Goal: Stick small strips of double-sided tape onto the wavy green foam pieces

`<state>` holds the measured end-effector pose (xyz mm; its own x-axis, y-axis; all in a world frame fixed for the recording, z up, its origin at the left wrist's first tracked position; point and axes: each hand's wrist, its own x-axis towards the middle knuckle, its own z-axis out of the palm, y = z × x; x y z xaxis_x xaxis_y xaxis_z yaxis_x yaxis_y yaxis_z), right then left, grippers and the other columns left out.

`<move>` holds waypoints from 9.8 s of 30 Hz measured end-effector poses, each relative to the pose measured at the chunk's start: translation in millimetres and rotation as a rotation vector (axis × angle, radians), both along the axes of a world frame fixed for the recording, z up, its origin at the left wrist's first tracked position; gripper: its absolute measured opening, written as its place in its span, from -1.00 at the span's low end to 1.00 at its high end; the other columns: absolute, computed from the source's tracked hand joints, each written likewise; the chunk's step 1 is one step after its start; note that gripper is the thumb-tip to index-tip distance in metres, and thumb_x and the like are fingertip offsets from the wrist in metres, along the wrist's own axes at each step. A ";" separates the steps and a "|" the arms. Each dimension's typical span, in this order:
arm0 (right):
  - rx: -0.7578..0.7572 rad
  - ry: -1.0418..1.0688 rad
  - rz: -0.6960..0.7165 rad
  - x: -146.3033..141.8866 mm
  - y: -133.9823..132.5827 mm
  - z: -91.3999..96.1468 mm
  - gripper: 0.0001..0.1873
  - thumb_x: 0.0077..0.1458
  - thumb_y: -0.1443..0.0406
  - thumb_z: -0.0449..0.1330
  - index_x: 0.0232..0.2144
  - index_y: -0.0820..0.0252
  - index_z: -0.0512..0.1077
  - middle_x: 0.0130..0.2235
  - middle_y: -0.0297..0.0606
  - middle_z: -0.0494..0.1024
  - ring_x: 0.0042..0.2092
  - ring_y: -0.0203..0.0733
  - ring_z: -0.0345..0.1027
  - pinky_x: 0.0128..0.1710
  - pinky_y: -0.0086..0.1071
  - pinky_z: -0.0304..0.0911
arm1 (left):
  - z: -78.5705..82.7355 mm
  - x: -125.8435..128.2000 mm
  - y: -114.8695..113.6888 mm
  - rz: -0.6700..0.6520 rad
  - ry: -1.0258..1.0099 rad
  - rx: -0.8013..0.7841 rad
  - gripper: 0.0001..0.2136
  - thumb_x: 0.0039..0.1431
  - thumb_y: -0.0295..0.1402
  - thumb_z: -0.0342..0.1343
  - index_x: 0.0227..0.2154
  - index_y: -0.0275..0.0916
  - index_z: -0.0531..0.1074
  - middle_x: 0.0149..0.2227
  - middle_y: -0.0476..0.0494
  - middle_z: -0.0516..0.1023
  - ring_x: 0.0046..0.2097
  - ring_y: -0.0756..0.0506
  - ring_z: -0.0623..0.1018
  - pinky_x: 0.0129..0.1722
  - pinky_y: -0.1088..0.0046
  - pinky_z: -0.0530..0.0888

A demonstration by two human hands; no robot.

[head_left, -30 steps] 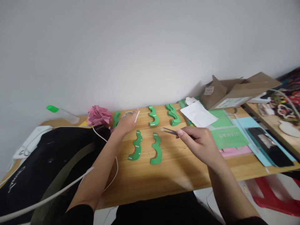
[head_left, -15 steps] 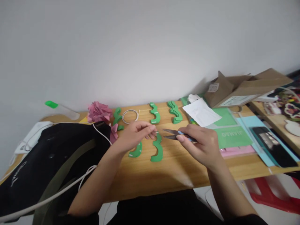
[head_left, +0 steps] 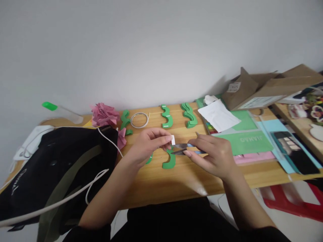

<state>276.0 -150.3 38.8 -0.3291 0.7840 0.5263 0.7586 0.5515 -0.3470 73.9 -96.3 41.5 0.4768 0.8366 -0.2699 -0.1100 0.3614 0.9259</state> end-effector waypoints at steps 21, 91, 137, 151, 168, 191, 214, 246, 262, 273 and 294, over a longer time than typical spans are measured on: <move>-0.576 0.959 -0.240 -42.1 -4.7 -8.2 -0.81 0.03 0.17 0.27 -0.48 0.17 0.50 -0.57 -0.40 0.36 -0.54 -0.36 0.10 -0.58 -0.46 0.07 | 1.1 11.4 -16.7 0.183 0.169 0.302 -0.94 -0.04 -0.41 0.25 -0.44 -0.25 0.55 -0.44 -0.03 0.62 -0.41 -0.02 0.58 -0.34 0.43 0.55; -1.037 1.293 0.063 -47.7 -18.7 -11.3 -0.56 0.12 -0.05 0.14 -0.40 0.25 0.39 -0.62 -0.55 0.13 -0.72 -0.54 -0.15 -0.77 -0.56 -0.27 | -3.0 13.3 -18.9 0.280 -0.072 0.117 -0.92 -0.06 -0.38 0.25 -0.52 -0.28 0.50 -0.56 -0.02 0.56 -0.50 0.03 0.51 -0.43 0.51 0.44; -1.009 1.275 0.031 -45.1 -22.6 -6.5 -0.59 0.09 -0.02 0.19 -0.47 0.24 0.41 -0.65 -0.55 0.07 -0.72 -0.54 -0.22 -0.78 -0.54 -0.32 | -1.5 8.2 -18.7 0.159 -0.089 0.099 -0.91 -0.04 -0.37 0.26 -0.52 -0.27 0.49 -0.53 -0.04 0.57 -0.46 0.00 0.55 -0.39 0.48 0.49; -1.026 1.272 0.061 -43.3 -22.1 -5.3 -0.61 0.11 0.02 0.20 -0.50 0.24 0.41 -0.66 -0.56 0.07 -0.71 -0.54 -0.22 -0.78 -0.55 -0.32 | -3.3 3.7 -19.1 0.128 -0.107 0.097 -0.92 -0.02 -0.39 0.26 -0.52 -0.25 0.48 -0.53 -0.03 0.57 -0.45 0.01 0.54 -0.38 0.50 0.48; -0.861 1.079 0.017 -36.9 -24.6 -4.7 -0.62 0.14 0.02 0.15 -0.45 0.23 0.42 -0.65 -0.51 0.08 -0.67 -0.47 -0.15 -0.72 -0.50 -0.19 | -5.4 -6.4 -18.0 0.148 -0.277 0.129 -0.91 0.05 -0.36 0.28 -0.45 -0.25 0.51 -0.47 -0.01 0.59 -0.41 0.02 0.57 -0.35 0.52 0.50; -0.982 0.403 0.135 -15.1 -26.7 -19.4 -0.55 0.26 0.05 -0.02 -0.55 0.19 0.29 -0.57 -0.43 0.16 -0.51 -0.37 0.06 -0.52 -0.43 -0.02 | -23.3 -25.3 -21.0 0.037 0.137 0.376 -0.71 -0.06 -0.51 0.31 -0.21 -0.23 0.49 -0.47 0.04 0.58 -0.39 0.04 0.55 -0.33 0.54 0.46; -0.946 0.974 -0.231 -54.1 -24.7 -64.5 -0.75 -0.06 0.13 0.28 -0.50 0.21 0.43 -0.57 -0.40 0.33 -0.51 -0.36 0.11 -0.50 -0.44 0.07 | -56.3 -28.9 -59.3 0.187 0.074 -0.059 -0.61 0.00 -0.41 0.30 -0.08 -0.28 0.37 -0.22 -0.20 0.67 -0.19 -0.13 0.66 -0.06 0.28 0.52; -1.143 1.353 -0.544 -50.5 -38.9 -91.5 -0.53 -0.23 -0.01 0.39 -0.55 0.13 0.25 -0.78 -0.64 0.04 -0.77 -0.52 -0.22 -0.80 -0.57 -0.30 | -116.9 -36.7 -110.4 -0.405 0.822 1.227 -0.56 0.27 -0.19 -0.04 0.10 -0.38 0.33 0.21 -0.39 0.35 0.28 -0.29 0.28 0.21 0.10 0.31; -1.196 1.342 -0.534 -49.7 -37.6 -93.8 -0.60 -0.21 0.05 0.38 -0.44 0.17 0.37 -0.79 -0.64 0.07 -0.77 -0.51 -0.21 -0.80 -0.57 -0.30 | -118.5 -34.5 -108.6 -0.379 0.833 1.243 -0.58 0.27 -0.22 -0.05 0.07 -0.42 0.34 0.16 -0.36 0.42 0.24 -0.28 0.34 0.19 0.13 0.34; -1.262 1.290 -0.463 -49.9 -32.2 -87.3 -0.61 -0.18 0.14 0.35 -0.30 0.21 0.41 -0.76 -0.67 0.06 -0.75 -0.51 -0.22 -0.79 -0.57 -0.31 | -116.8 -33.8 -107.8 -0.365 0.815 1.233 -0.60 0.28 -0.26 -0.05 0.07 -0.43 0.33 0.14 -0.39 0.43 0.23 -0.29 0.35 0.20 0.09 0.33; -1.337 1.229 -0.417 -42.2 -29.6 -91.1 -0.61 -0.14 0.15 0.32 -0.25 0.19 0.40 -0.76 -0.66 0.07 -0.75 -0.51 -0.22 -0.80 -0.58 -0.30 | -118.9 -34.2 -108.0 -0.325 0.835 1.300 -0.61 0.28 -0.25 -0.05 0.05 -0.42 0.34 0.14 -0.34 0.45 0.21 -0.27 0.37 0.18 0.15 0.35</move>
<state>233.8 -179.9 -52.3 0.0079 0.7462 -0.6656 -0.2243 -0.6474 -0.7284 39.7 -204.3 -77.4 0.7649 0.5921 0.2536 0.4903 -0.7906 0.3669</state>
